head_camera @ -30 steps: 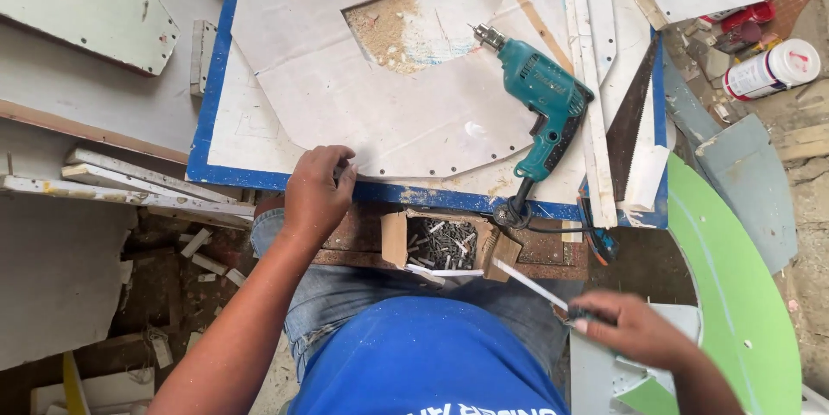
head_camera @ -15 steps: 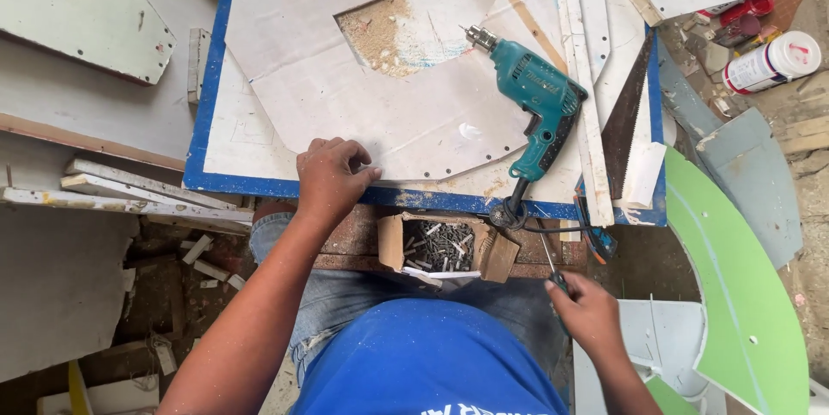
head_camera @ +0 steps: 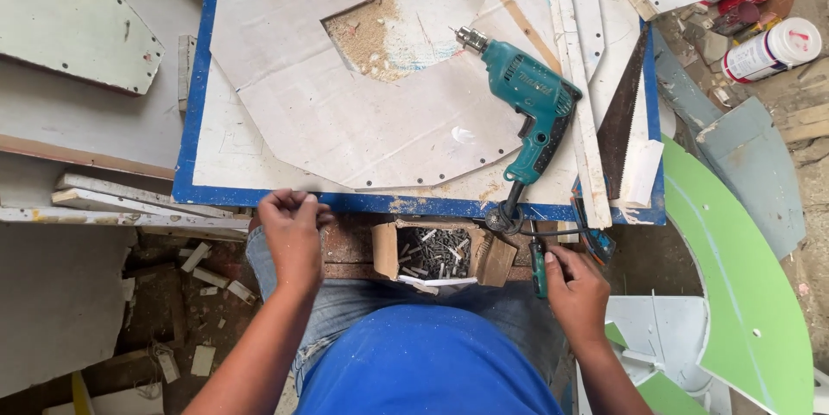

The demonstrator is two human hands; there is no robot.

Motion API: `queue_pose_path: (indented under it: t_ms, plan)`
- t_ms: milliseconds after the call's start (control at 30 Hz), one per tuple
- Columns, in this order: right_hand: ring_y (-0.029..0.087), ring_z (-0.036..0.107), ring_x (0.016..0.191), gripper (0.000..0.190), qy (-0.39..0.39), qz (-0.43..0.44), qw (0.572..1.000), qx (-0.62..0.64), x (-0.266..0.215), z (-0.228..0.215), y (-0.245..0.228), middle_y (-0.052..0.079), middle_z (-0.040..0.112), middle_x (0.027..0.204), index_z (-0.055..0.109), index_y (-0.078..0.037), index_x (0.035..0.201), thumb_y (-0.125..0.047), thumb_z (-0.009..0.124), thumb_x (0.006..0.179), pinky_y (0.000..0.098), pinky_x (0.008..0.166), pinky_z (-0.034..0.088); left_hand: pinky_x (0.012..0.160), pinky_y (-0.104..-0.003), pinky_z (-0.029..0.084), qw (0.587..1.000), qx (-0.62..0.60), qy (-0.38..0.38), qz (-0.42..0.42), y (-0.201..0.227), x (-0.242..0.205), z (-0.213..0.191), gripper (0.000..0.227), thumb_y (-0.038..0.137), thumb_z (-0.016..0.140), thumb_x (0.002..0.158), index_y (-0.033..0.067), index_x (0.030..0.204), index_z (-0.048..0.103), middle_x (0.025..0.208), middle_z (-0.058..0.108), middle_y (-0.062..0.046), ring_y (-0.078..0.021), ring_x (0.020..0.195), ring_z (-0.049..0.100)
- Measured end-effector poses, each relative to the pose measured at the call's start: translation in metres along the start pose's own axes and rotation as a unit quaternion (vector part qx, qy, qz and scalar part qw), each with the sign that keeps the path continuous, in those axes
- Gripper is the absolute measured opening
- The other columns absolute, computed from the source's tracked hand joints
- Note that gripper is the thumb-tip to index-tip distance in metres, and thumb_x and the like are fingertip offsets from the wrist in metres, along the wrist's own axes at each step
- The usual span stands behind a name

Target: The person places a gold glittery letter G on a workbench, then measures and cuts a white wooden strip using a hand saw. They position the cut piece along the edge of the letter and continue measuring and cutting additional pieces to fit the letter's contour.

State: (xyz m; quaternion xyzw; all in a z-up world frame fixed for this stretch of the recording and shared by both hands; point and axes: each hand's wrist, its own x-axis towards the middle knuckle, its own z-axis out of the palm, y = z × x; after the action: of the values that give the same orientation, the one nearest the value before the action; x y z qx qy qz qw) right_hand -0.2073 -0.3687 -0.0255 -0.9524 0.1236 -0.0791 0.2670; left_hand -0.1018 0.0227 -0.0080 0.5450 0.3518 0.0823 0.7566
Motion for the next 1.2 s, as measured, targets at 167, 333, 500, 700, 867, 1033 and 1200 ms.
queue_pose_path:
  t_ms: [167,333,500,700,867,1033,1200]
  plan:
    - [0.020,0.073,0.090,0.020,0.026,-0.069,0.994,0.074,0.010,-0.012,-0.047,0.009,0.077,0.098,0.079,-0.004,0.111,-0.015,0.067,0.099,0.0343,0.078,0.058,0.063,-0.028,0.057,0.997,-0.027,-0.061,-0.040,-0.009,-0.008,0.006,0.050,0.018,0.057,0.098,0.0065,0.140,0.034,0.146,0.056,-0.019,-0.0229,0.079,0.072]
    - [0.035,0.073,0.087,0.021,0.067,-0.058,0.989,0.122,0.045,-0.016,-0.100,0.018,0.074,0.094,0.078,-0.004,0.116,-0.005,0.069,0.098,0.0428,0.070,0.059,0.056,-0.023,0.063,0.988,-0.082,-0.104,-0.082,-0.042,0.019,0.019,0.061,0.029,0.054,0.106,0.0017,0.155,0.030,0.154,0.034,-0.023,-0.0316,0.084,0.077]
    - [0.048,0.051,0.135,0.077,0.005,0.169,0.944,0.282,0.107,-0.007,-0.121,0.038,0.049,0.144,0.036,0.012,0.153,-0.029,0.069,0.097,0.0598,0.109,0.044,0.049,-0.017,0.060,0.984,-0.042,-0.121,-0.127,-0.052,0.028,0.028,0.038,0.023,0.057,0.105,0.0115,0.140,0.049,0.131,0.055,-0.010,-0.0232,0.078,0.077]
    - [0.052,0.049,0.133,0.086,-0.034,0.220,0.922,0.317,0.164,0.016,-0.117,0.040,0.048,0.138,0.036,0.011,0.149,-0.054,0.066,0.102,0.0697,0.106,0.044,0.049,-0.015,0.054,0.984,0.004,-0.123,-0.131,-0.059,0.037,0.022,0.027,0.022,0.053,0.107,0.0144,0.133,0.051,0.115,0.057,-0.001,-0.0194,0.078,0.077]
    - [0.039,0.061,0.120,0.077,0.003,0.252,0.926,0.281,0.166,-0.003,-0.135,0.025,0.063,0.120,0.057,0.006,0.132,-0.061,0.067,0.096,0.0588,0.101,0.048,0.046,-0.014,0.052,0.984,0.009,-0.122,-0.128,-0.057,0.037,0.025,0.025,0.024,0.054,0.107,0.0151,0.131,0.051,0.110,0.058,0.000,-0.0189,0.074,0.077]
    - [0.034,0.062,0.115,0.071,0.034,0.256,0.909,0.329,0.164,0.030,-0.058,0.020,0.064,0.111,0.062,0.006,0.126,-0.057,0.075,0.095,0.0532,0.100,0.046,0.044,-0.014,0.051,0.984,0.039,-0.116,-0.126,-0.058,0.040,0.027,0.023,0.025,0.055,0.107,0.0163,0.128,0.052,0.106,0.060,0.001,-0.0193,0.071,0.077]
    - [0.020,0.057,0.092,0.057,0.011,0.234,0.896,0.376,0.130,0.046,-0.025,0.005,0.056,0.090,0.060,0.003,0.122,-0.048,0.076,0.099,0.0385,0.084,0.045,0.047,-0.017,0.054,0.987,0.032,-0.112,-0.114,-0.057,0.037,0.025,0.022,0.022,0.055,0.106,0.0148,0.127,0.053,0.104,0.061,0.002,-0.0184,0.069,0.077]
